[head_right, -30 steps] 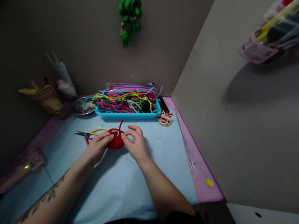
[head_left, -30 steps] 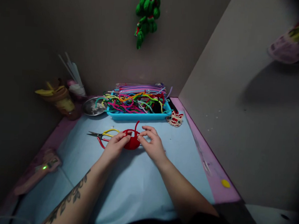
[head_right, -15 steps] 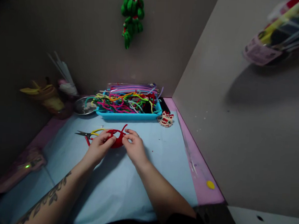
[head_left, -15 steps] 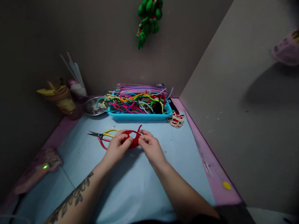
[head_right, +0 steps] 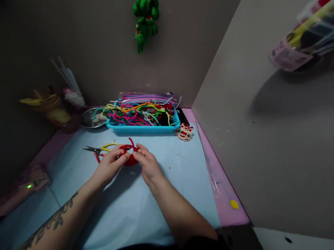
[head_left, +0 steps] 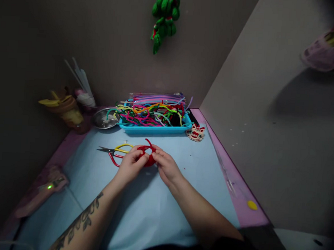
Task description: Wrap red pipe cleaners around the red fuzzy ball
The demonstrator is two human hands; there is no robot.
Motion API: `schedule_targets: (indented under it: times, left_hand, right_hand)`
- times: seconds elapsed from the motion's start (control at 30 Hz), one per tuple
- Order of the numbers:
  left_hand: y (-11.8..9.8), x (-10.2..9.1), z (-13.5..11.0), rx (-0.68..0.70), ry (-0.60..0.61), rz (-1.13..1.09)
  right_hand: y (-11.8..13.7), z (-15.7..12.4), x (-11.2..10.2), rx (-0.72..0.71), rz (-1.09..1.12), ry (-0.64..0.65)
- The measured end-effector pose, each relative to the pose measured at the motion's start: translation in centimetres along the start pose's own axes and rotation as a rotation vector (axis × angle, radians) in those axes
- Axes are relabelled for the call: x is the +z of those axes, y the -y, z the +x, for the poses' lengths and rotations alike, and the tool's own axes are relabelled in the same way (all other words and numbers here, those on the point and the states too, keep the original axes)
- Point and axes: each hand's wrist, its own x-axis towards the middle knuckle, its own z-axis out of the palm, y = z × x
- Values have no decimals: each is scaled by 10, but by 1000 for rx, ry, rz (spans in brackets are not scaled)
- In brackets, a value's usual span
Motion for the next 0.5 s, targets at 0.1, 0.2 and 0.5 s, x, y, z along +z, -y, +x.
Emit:
schedule_targets:
  times: [0.1,0.2,0.5]
  left_hand:
    - [-2,1,-1,19,-19,19]
    - [0,-1,-1,28,-43,31]
    - [7,-6,3,23,-78,133]
  right_hand:
    - [-2,0,3,74,155,39]
    - [-2,1,3,70,188,33]
    - [15,-3,-10,-452,-678,-191]
